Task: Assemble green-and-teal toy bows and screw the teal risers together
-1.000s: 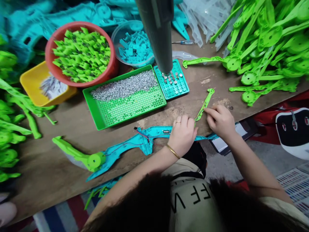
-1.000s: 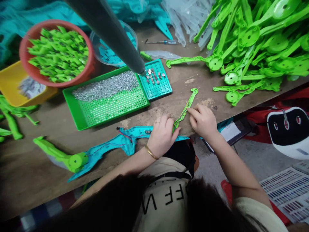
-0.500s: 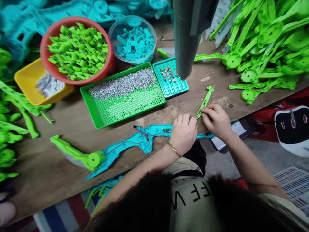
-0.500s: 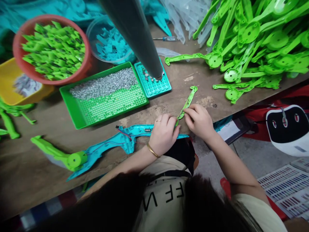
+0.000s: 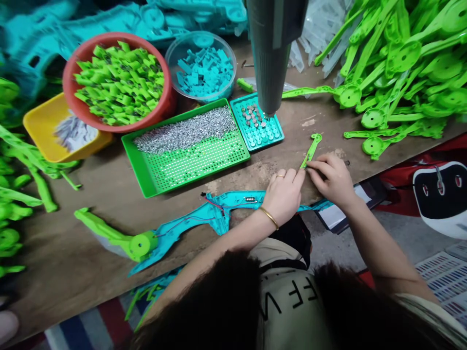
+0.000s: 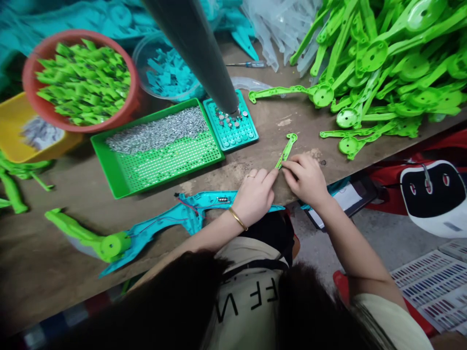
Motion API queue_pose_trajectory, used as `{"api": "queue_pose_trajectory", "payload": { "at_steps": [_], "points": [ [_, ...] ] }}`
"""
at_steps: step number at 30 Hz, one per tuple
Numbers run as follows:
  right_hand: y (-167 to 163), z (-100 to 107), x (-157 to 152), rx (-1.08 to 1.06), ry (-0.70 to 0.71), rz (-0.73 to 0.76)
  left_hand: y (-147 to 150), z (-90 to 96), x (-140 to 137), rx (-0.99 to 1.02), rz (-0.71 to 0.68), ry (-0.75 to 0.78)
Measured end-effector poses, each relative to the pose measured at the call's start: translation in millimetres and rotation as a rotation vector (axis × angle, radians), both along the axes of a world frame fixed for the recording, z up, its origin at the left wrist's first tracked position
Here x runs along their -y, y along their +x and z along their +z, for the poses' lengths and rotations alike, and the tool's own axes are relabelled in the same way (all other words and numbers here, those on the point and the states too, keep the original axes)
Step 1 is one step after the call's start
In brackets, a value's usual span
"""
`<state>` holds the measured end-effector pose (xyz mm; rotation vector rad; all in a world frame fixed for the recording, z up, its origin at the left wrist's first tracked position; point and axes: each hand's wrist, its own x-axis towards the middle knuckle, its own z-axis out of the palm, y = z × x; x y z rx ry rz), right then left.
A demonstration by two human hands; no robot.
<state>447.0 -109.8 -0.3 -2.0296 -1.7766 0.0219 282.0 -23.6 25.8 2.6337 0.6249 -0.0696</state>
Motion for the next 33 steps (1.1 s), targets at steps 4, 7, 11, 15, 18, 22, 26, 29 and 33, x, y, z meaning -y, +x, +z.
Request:
{"api": "queue_pose_trajectory", "payload": {
  "at_steps": [4, 7, 11, 15, 18, 22, 26, 29, 33],
  "points": [
    [-2.1, -1.0, 1.5, 0.041, 0.009, 0.05, 5.3, 2.7, -4.2, -0.038, -0.026, -0.026],
    [-0.3, -0.9, 1.1, 0.145, -0.011, 0.042, 7.8, 1.7, -6.1, -0.049, -0.037, -0.033],
    [1.9, 0.1, -1.3, 0.167, -0.045, -0.019, 8.4, -1.3, -6.0, -0.037, -0.035, -0.021],
    [1.0, 0.2, -2.4, 0.15, -0.053, -0.045, 0.3, 0.3, -0.6, 0.018, -0.029, 0.043],
    [0.1, 0.0, -2.1, 0.119, -0.044, -0.057, -11.2, 5.3, 6.5, 0.052, 0.051, 0.149],
    [-1.3, 0.1, -3.2, 0.094, -0.049, -0.072, -23.6, 8.7, 13.3, 0.078, 0.15, 0.249],
    [-5.0, 2.1, -5.8, 0.089, -0.062, -0.109, -27.8, 5.5, 14.7, 0.107, 0.137, 0.27],
    [-8.8, 4.3, -6.3, 0.042, -0.041, -0.066, -28.8, 3.3, 14.7, 0.107, 0.137, 0.27],
    [-10.5, 5.9, -3.2, 0.009, -0.026, 0.055, -30.8, 3.4, 13.4, 0.14, 0.144, 0.31]
  ]
}}
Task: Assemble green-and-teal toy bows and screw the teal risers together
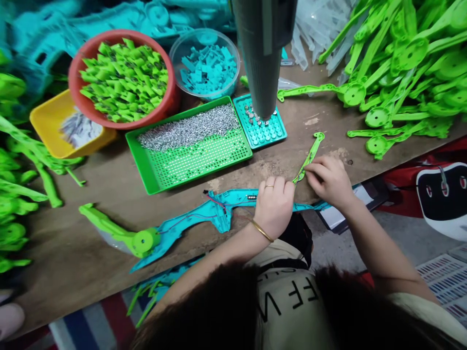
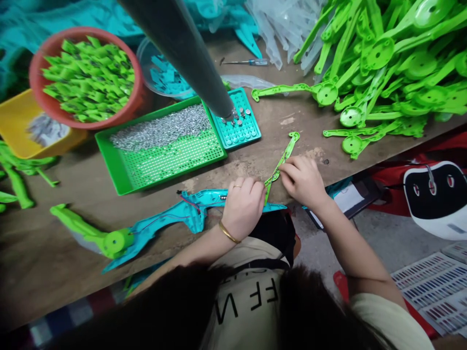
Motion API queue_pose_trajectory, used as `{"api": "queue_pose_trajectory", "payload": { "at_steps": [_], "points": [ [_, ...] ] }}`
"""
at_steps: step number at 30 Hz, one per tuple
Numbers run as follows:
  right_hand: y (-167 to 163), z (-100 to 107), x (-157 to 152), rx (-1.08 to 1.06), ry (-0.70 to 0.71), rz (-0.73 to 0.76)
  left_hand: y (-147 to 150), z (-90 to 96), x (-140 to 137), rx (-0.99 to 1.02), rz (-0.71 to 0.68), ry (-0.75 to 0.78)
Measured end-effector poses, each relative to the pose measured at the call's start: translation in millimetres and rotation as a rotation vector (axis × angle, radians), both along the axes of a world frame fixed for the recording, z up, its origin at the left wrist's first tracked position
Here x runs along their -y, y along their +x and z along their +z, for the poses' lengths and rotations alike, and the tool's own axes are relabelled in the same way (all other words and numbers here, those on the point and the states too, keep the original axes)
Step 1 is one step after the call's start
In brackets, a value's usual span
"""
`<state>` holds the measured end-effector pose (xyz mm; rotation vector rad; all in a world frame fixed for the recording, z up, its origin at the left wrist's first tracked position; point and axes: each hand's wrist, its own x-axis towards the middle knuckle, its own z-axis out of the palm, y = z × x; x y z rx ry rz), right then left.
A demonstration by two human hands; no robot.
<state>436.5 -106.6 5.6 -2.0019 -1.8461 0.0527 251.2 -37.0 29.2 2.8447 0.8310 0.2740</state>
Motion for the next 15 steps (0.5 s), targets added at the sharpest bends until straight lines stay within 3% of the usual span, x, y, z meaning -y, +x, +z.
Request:
{"api": "queue_pose_trajectory", "payload": {
  "at_steps": [5, 10, 15],
  "points": [
    [-2.5, 5.1, 4.5, 0.044, -0.005, 0.013, -2.7, 2.2, -5.1, 0.032, -0.006, -0.056],
    [-11.9, 9.5, 5.4, -0.09, -0.004, 0.114, -2.8, 6.1, -6.3, -0.013, -0.028, -0.224],
    [-12.9, 4.4, 6.0, -0.122, -0.028, 0.162, -3.4, 9.1, -6.0, -0.073, -0.062, -0.255]
  ]
}}
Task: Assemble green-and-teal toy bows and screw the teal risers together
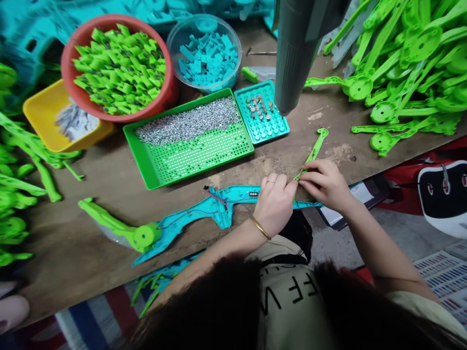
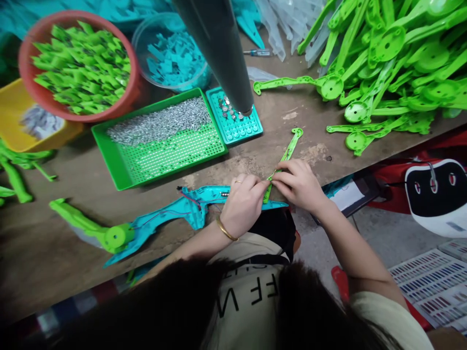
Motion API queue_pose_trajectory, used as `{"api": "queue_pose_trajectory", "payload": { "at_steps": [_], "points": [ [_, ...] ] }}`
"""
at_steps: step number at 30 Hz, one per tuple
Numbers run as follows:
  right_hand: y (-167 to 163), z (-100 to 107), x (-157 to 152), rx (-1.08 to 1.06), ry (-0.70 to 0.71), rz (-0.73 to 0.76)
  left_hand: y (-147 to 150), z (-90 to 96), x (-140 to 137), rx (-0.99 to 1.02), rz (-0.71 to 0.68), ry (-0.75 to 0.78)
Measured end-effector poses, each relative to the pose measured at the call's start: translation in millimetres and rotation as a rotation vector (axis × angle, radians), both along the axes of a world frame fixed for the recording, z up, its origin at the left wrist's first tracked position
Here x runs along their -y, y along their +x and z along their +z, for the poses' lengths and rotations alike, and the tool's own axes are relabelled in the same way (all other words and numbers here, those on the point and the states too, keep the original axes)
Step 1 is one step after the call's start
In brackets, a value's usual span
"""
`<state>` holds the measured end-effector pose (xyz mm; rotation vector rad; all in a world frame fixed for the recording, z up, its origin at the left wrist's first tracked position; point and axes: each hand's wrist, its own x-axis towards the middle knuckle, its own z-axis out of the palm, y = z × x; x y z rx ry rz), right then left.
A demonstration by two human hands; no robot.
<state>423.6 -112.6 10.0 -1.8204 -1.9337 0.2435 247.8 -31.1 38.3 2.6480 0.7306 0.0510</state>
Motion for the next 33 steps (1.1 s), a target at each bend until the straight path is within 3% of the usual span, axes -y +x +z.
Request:
{"api": "queue_pose_trajectory", "payload": {
  "at_steps": [6, 14, 19, 24, 33],
  "points": [
    [-1.9, -1.0, -1.4, 0.056, -0.051, -0.035, -3.8, -0.8, -4.9, 0.008, 0.048, 0.01],
    [-10.9, 3.6, -5.9, 0.174, -0.069, -0.082, -3.1, 2.7, -8.8, -0.1, -0.005, -0.001],
    [-19.9, 7.7, -7.6, 0.251, -0.088, -0.135, -11.6, 7.8, -3.5, -0.087, 0.056, 0.074],
    [-24.3, 10.5, -7.5, 0.248, -0.111, -0.158, -21.3, 10.4, 4.0, -0.032, 0.01, 0.045],
    [-29.0, 15.0, -5.1, 0.213, -0.132, -0.196, -35.7, 2.8, 3.5, -0.087, -0.02, 0.156]
  ]
}}
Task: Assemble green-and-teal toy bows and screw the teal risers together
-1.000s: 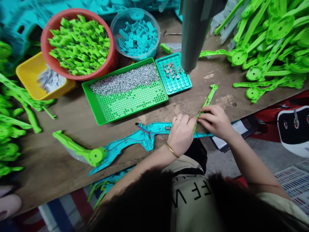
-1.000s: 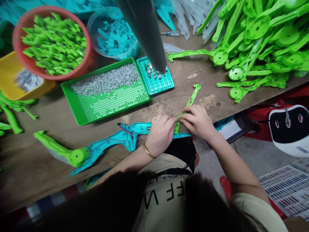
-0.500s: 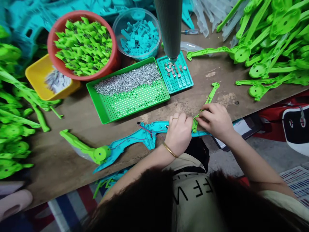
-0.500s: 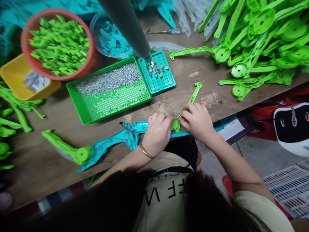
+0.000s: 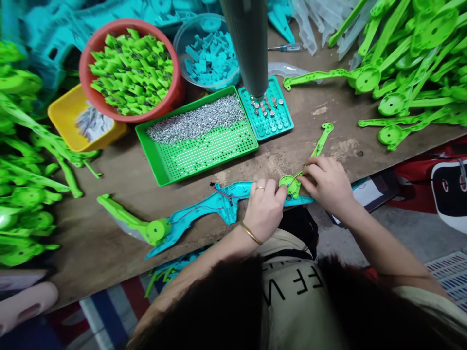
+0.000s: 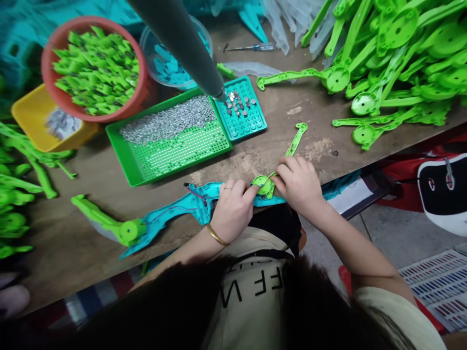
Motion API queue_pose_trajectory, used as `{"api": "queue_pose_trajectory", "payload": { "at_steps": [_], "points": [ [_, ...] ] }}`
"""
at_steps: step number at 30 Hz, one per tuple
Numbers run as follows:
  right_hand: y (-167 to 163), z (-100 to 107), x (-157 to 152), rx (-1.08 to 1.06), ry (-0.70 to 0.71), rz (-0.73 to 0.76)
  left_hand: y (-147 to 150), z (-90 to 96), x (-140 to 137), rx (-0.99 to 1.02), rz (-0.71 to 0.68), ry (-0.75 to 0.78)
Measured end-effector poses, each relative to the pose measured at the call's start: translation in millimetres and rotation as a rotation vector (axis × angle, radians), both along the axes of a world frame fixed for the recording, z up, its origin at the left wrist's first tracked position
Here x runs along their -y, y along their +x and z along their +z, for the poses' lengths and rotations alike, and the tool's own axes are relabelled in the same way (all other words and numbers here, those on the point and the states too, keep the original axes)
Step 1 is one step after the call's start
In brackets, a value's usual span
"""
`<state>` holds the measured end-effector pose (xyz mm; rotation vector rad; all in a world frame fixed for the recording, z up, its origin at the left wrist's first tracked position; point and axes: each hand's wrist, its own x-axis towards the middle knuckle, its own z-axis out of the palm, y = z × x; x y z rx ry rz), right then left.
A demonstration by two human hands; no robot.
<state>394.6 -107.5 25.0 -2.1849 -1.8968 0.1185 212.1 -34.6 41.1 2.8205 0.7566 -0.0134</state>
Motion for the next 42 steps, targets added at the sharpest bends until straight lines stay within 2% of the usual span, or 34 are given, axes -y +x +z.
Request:
{"api": "queue_pose_trajectory", "payload": {
  "at_steps": [4, 7, 10, 15, 21, 28, 32, 36, 42],
  "points": [
    [-11.4, 6.3, 6.7, -0.068, 0.038, 0.095, 1.1, -2.2, -4.6, -0.023, -0.008, -0.006],
    [-18.8, 4.8, 11.2, -0.073, 0.068, 0.168, -2.9, -0.9, -12.7, -0.036, -0.04, -0.068],
    [-21.7, 0.2, 13.8, -0.042, 0.08, 0.163, -12.4, 1.4, -24.1, -0.035, -0.043, -0.119],
    [-26.6, -0.4, 15.2, -0.016, 0.104, 0.147, -23.0, 0.7, -34.6, -0.019, -0.027, -0.117],
    [-43.5, 1.0, 11.6, 0.036, 0.149, 0.24, -18.2, -0.5, -34.7, -0.052, -0.006, -0.115],
    [-49.6, -3.7, 9.1, 0.084, 0.127, 0.216, -15.6, -1.0, -38.6, -0.074, -0.005, -0.127],
    [-48.4, -4.1, 4.9, 0.083, 0.104, 0.209, -22.4, 7.9, -45.6, -0.083, -0.03, -0.181],
    [-51.5, 0.1, -0.2, 0.083, 0.093, 0.187, -33.0, 16.7, -55.2, -0.116, -0.037, -0.171],
    [-69.9, 0.1, -11.0, 0.004, 0.148, 0.164, -39.2, 10.0, -66.9, -0.106, -0.096, -0.258]
  ]
}}
